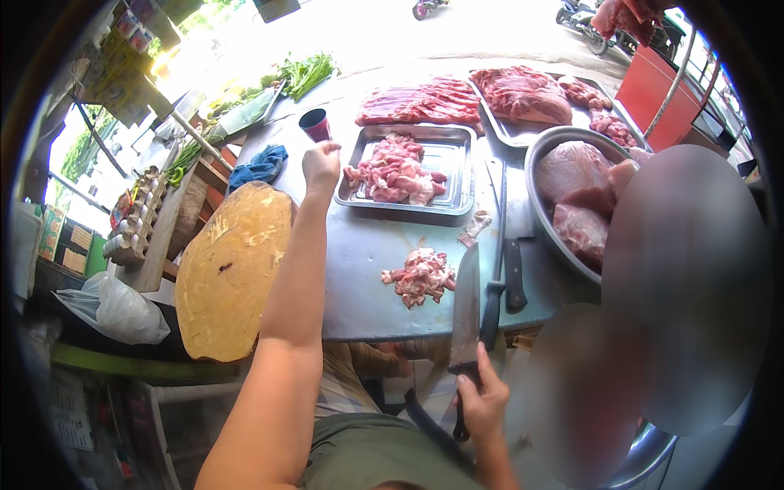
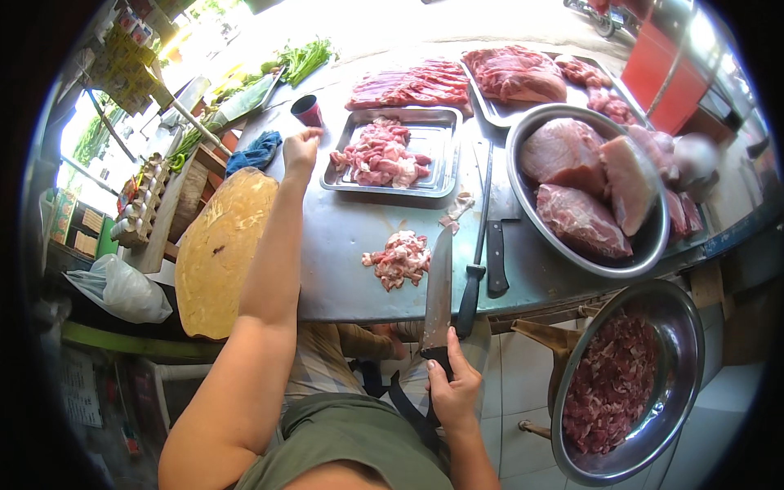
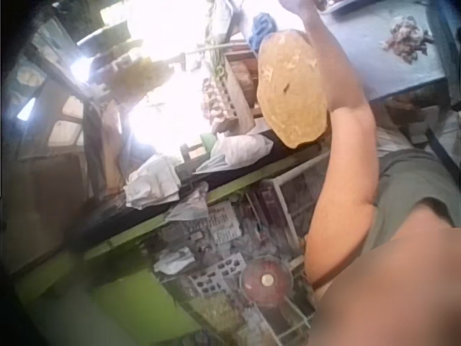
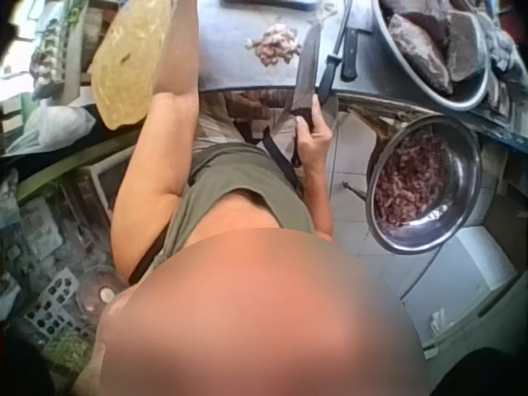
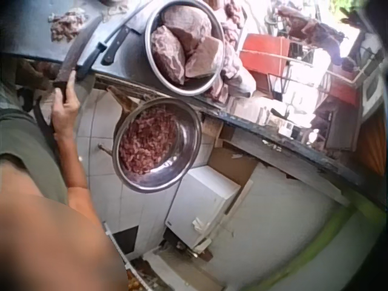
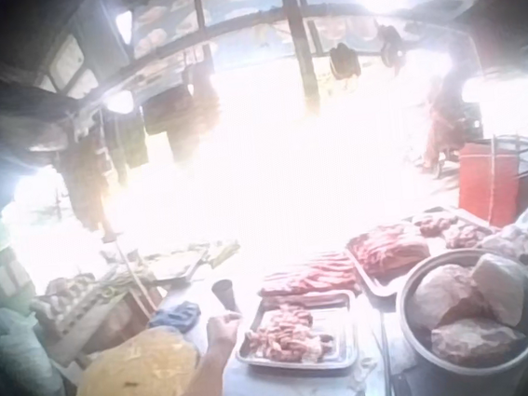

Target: The person uses a cleaver to slice raw meat on a wooden cutting board. They repeatedly cut the meat into smaller pieces and transfer them to metal trays and bowls on the counter.

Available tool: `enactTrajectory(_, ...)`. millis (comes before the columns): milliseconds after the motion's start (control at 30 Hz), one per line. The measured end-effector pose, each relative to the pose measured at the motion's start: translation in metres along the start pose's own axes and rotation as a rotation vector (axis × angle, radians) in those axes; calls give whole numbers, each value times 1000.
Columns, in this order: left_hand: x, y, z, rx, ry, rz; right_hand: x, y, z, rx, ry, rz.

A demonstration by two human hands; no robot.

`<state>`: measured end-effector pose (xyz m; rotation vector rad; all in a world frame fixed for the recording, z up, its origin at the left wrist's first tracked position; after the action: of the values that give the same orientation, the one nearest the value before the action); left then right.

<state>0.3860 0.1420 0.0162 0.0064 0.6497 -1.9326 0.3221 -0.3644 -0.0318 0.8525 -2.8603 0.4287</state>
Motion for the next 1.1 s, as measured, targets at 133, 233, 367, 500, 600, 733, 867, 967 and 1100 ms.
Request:
enactTrajectory(133,-2,45,-66,-507,42,-282,-8,-3,-11,53,-37,-13)
enactTrajectory(233,9,86,-81,-555,105,-321,-9,-3,-18,97,-96,-14)
enactTrajectory(367,5,111,-76,-132,-35,-395,-10,-4,-15,96,-78,11)
enactTrajectory(500,29,78,-33,151,81,9,-9,-5,-5,0,17,63)
enactTrajectory(600,95,54,25,161,480,-47,-11,-5,-7,8,44,72)
enactTrajectory(733,173,16,47,257,190,-331,-13,-2,-20,31,-31,63)
enactTrajectory(867,230,-49,61,-92,419,-316,-12,8,-23,19,-51,49)
enactTrajectory(967,256,-111,41,-368,432,-161,-9,19,-21,2,-55,12)
enactTrajectory(1100,265,-172,4,-418,228,-204,-7,42,-22,61,-71,-48)
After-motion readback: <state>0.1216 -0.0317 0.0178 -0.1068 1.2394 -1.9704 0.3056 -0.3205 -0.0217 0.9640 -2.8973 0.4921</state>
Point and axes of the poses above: each hand's wrist, its own x-axis away from the middle knuckle, its own y-axis out of the palm, z = x × y, the point moved 6 cm from there along -x, towards the middle knuckle, and after that the axes turned 15 degrees about x, right-handed, at the moved point
